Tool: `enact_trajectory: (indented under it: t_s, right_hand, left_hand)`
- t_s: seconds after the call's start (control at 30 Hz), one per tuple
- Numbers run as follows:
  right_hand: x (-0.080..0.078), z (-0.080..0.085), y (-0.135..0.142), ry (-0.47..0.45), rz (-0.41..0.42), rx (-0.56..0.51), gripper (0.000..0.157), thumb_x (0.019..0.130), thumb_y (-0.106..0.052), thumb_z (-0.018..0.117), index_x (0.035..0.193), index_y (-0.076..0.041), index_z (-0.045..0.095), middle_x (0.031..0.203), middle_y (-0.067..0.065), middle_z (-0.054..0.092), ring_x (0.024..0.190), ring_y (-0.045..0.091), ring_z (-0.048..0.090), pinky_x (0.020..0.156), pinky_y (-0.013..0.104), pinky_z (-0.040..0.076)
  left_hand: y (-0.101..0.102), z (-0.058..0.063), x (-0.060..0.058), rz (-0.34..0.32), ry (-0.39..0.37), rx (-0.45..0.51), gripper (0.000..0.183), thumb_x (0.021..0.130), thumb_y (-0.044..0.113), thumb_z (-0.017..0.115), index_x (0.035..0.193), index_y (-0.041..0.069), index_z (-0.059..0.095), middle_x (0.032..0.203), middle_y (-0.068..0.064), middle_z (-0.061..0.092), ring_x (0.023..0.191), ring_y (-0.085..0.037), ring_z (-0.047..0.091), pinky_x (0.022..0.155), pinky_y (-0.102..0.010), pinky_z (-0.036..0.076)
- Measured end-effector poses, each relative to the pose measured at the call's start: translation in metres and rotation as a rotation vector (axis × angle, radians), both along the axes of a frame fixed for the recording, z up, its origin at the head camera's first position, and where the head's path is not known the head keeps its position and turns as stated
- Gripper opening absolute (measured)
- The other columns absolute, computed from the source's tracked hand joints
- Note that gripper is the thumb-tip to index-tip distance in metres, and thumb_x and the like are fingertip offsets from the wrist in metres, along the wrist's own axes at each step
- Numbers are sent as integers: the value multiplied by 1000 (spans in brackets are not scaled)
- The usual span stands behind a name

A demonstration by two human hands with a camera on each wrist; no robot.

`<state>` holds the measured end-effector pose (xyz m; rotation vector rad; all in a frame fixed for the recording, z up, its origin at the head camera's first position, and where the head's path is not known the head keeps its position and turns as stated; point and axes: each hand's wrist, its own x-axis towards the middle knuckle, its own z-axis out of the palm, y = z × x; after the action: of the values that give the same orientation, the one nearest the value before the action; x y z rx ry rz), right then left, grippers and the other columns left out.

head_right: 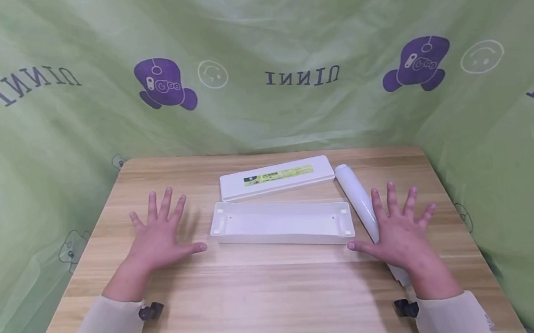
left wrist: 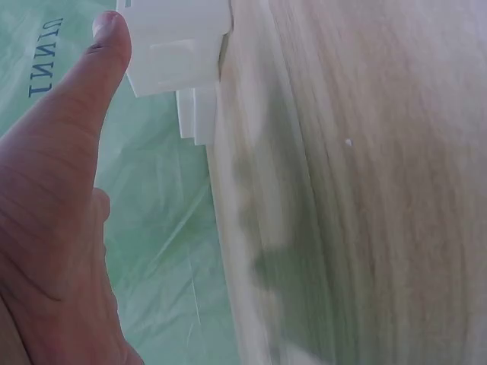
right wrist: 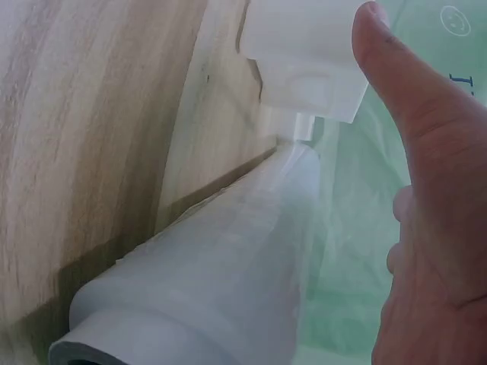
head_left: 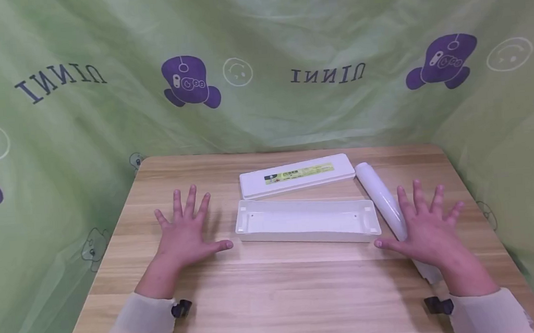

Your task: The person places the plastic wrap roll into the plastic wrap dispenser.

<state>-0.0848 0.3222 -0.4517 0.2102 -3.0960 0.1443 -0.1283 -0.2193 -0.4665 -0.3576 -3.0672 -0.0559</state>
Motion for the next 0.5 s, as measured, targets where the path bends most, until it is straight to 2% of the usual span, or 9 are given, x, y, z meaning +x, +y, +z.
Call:
enact_trajectory:
  t_s: [0.07, 0.13, 0.2, 0.27, 0.37, 0.5]
  right_hand:
    - [0, 1, 0, -2, 6, -5, 136, 63, -88, 60, 158, -17, -8, 156, 13, -30, 130, 42, -40, 86, 61, -38]
    - [0, 2, -1, -23, 17, -30, 133, 66, -85, 61, 158, -17, -7, 157, 13, -28, 133, 43, -37, 87, 67, -35]
    - [0, 2, -1, -59, 27, -68, 129, 70, -81, 63, 158, -15, -6, 159, 17, -22, 136, 50, -28, 92, 77, -22]
    - [-1, 2, 1, -95, 40, -109, 124, 75, -75, 65, 158, -13, -4, 160, 23, -12, 139, 57, -12, 99, 81, -4]
    - [-2, 0, 2, -126, 55, -164, 118, 80, -68, 66, 158, -10, -2, 158, 31, 8, 136, 59, 18, 101, 77, 21]
    - [-5, -4, 3, -110, 76, -210, 115, 83, -64, 66, 157, -6, 0, 153, 34, 23, 129, 57, 33, 101, 69, 32]
  left_hand:
    - [1, -1, 0, -9, -9, 18, 131, 58, 99, 42, 159, 24, 10, 162, -6, -20, 141, -37, -29, 96, -84, -7]
    - [3, -3, 0, -26, -32, 83, 130, 60, 96, 48, 159, 23, 9, 162, -5, -19, 142, -36, -26, 98, -83, -2]
    - [5, -5, 1, -55, -79, 187, 128, 63, 91, 55, 159, 21, 7, 163, -5, -16, 144, -35, -22, 102, -81, 4]
    - [8, -8, 1, -88, -142, 317, 128, 66, 84, 63, 159, 19, 4, 164, -4, -12, 146, -35, -16, 106, -77, 7]
    - [15, -12, 2, -120, -221, 480, 128, 67, 75, 72, 159, 23, 0, 165, -2, -4, 148, -34, -6, 114, -65, 13]
    - [23, -18, 2, -137, -266, 590, 130, 64, 70, 78, 158, 30, -2, 165, -3, 3, 149, -29, 3, 117, -53, 17]
